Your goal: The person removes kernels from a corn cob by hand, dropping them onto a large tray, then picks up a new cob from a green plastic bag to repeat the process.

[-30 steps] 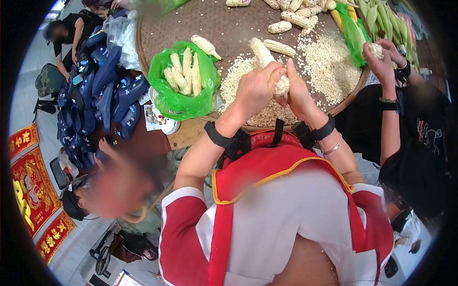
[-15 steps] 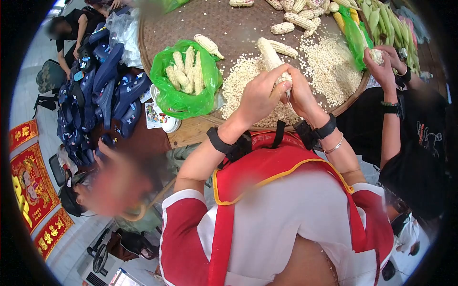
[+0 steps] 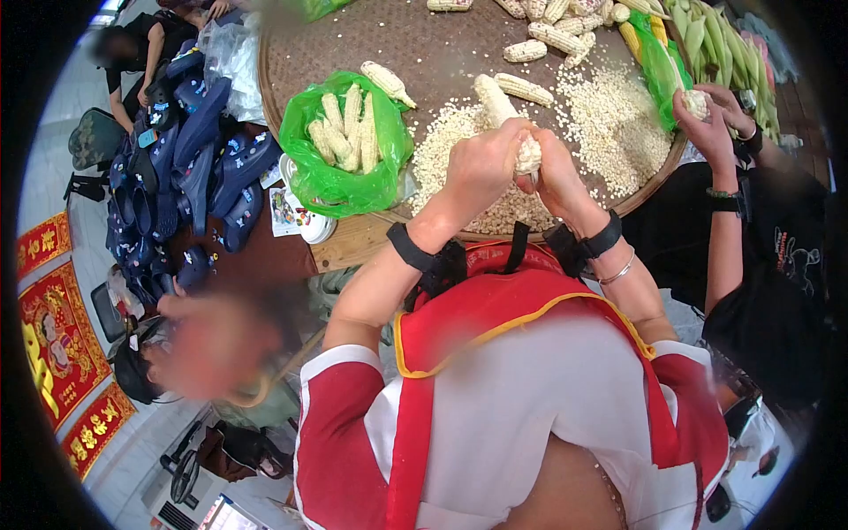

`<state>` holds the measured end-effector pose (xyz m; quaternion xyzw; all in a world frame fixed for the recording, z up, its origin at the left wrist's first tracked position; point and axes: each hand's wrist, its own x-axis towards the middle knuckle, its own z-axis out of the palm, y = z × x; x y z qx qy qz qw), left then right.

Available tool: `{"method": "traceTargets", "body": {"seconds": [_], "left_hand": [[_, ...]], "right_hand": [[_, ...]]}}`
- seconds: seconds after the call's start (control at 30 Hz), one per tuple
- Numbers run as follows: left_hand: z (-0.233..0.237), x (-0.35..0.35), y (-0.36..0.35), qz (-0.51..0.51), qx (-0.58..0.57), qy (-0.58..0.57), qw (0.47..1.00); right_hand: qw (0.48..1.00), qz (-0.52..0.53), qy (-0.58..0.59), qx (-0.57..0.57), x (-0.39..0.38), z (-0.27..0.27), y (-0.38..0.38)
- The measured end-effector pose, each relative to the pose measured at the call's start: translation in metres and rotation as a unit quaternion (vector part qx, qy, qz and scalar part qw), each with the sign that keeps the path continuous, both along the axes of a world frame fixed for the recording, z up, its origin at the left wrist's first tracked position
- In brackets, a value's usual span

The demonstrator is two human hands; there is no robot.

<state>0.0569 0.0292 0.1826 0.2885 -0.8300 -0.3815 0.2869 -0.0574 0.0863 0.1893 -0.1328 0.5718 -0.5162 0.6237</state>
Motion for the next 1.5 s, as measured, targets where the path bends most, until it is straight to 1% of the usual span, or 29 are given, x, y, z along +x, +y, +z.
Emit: {"method": "traceTargets", "body": {"seconds": [0.07, 0.13, 0.17, 0.23, 0.27, 0.3, 0.33, 0.37, 0.4, 0.47, 0.57, 0.67, 0.83, 0.9, 0.97, 1.0, 1.07, 1.2, 1.23, 1.27, 1.3, 1.37, 1.4, 1.43, 1.5], "left_hand": [[-0.003, 0.000, -0.007, -0.003, 0.007, 0.015, 1.000], [-0.002, 0.002, -0.013, -0.021, 0.045, 0.083, 0.995], [0.001, 0.005, -0.013, -0.022, 0.045, 0.083, 0.995], [0.019, 0.012, -0.010, 0.046, 0.151, 0.014, 0.987], [0.019, 0.014, -0.010, 0.042, 0.089, 0.018, 0.995], [0.016, 0.012, -0.009, 0.041, 0.089, 0.018, 0.995], [0.010, 0.010, -0.008, 0.030, -0.031, 0.058, 0.997], [0.006, 0.009, -0.006, 0.019, -0.150, 0.098, 0.984], [0.006, 0.008, -0.004, 0.020, -0.150, 0.098, 0.984], [0.008, 0.007, 0.001, 0.053, -0.237, 0.052, 0.969], [-0.003, 0.003, 0.006, 0.082, -0.231, 0.077, 0.966], [-0.007, 0.001, 0.009, 0.083, -0.209, 0.100, 0.969], [-0.010, 0.001, 0.007, 0.074, -0.212, 0.133, 0.965], [-0.010, 0.002, 0.005, 0.073, -0.210, 0.140, 0.965], [-0.010, 0.006, 0.002, 0.028, -0.205, 0.148, 0.967], [-0.009, 0.006, 0.000, 0.028, -0.205, 0.148, 0.967], [-0.009, 0.008, -0.001, -0.006, -0.196, 0.161, 0.967], [-0.009, 0.009, -0.003, -0.019, -0.187, 0.163, 0.969], [-0.009, 0.009, -0.004, -0.030, -0.155, 0.176, 0.972], [-0.009, 0.010, -0.004, -0.041, -0.122, 0.188, 0.974], [-0.009, 0.010, -0.004, -0.041, -0.122, 0.189, 0.974], [-0.006, 0.011, -0.002, -0.042, -0.082, 0.182, 0.979], [-0.004, 0.012, -0.001, -0.042, -0.082, 0.182, 0.979], [0.000, 0.013, 0.001, -0.028, -0.063, 0.170, 0.983], [0.004, 0.015, 0.004, -0.013, -0.044, 0.158, 0.986]], "right_hand": [[1.000, -0.019, -0.008, 0.008, 0.001, 0.003, -0.001], [0.999, -0.038, -0.017, 0.016, 0.002, 0.006, -0.003], [0.999, -0.038, -0.017, 0.000, 0.001, 0.007, -0.004], [0.999, -0.042, -0.015, -0.017, -0.002, 0.008, -0.005], [0.999, -0.033, -0.010, -0.018, -0.004, 0.008, -0.006], [0.999, -0.024, -0.006, -0.020, -0.004, 0.008, -0.006], [0.999, -0.025, -0.007, -0.020, -0.003, 0.008, -0.007], [0.999, -0.022, 0.001, -0.027, -0.001, 0.007, -0.007], [0.999, -0.018, 0.009, -0.035, 0.000, 0.007, -0.008], [0.999, -0.023, 0.008, -0.044, 0.001, 0.004, -0.010], [0.998, -0.036, -0.009, -0.053, 0.003, -0.002, -0.012], [0.997, -0.044, -0.033, -0.059, 0.004, -0.007, -0.012], [0.994, -0.053, -0.066, -0.071, 0.005, -0.008, -0.015], [0.994, -0.053, -0.078, -0.053, 0.006, -0.003, -0.014], [0.994, -0.056, -0.081, -0.057, 0.006, -0.006, -0.012], [0.993, -0.058, -0.086, -0.060, 0.008, -0.005, -0.012], [0.992, -0.064, -0.101, -0.046, 0.012, 0.005, -0.011], [0.988, -0.070, -0.133, -0.022, 0.013, 0.010, -0.009], [0.989, -0.070, -0.132, -0.022, 0.011, 0.009, -0.007], [0.989, -0.046, -0.138, -0.028, 0.007, 0.007, -0.004], [0.989, -0.022, -0.145, -0.034, 0.005, 0.005, -0.003], [0.989, -0.016, -0.145, -0.038, 0.003, 0.004, -0.002], [0.988, -0.011, -0.145, -0.042, 0.003, 0.004, -0.002], [0.988, -0.010, -0.145, -0.042, 0.004, 0.006, -0.002], [0.992, -0.021, -0.118, -0.034, 0.007, 0.010, -0.003]]}}
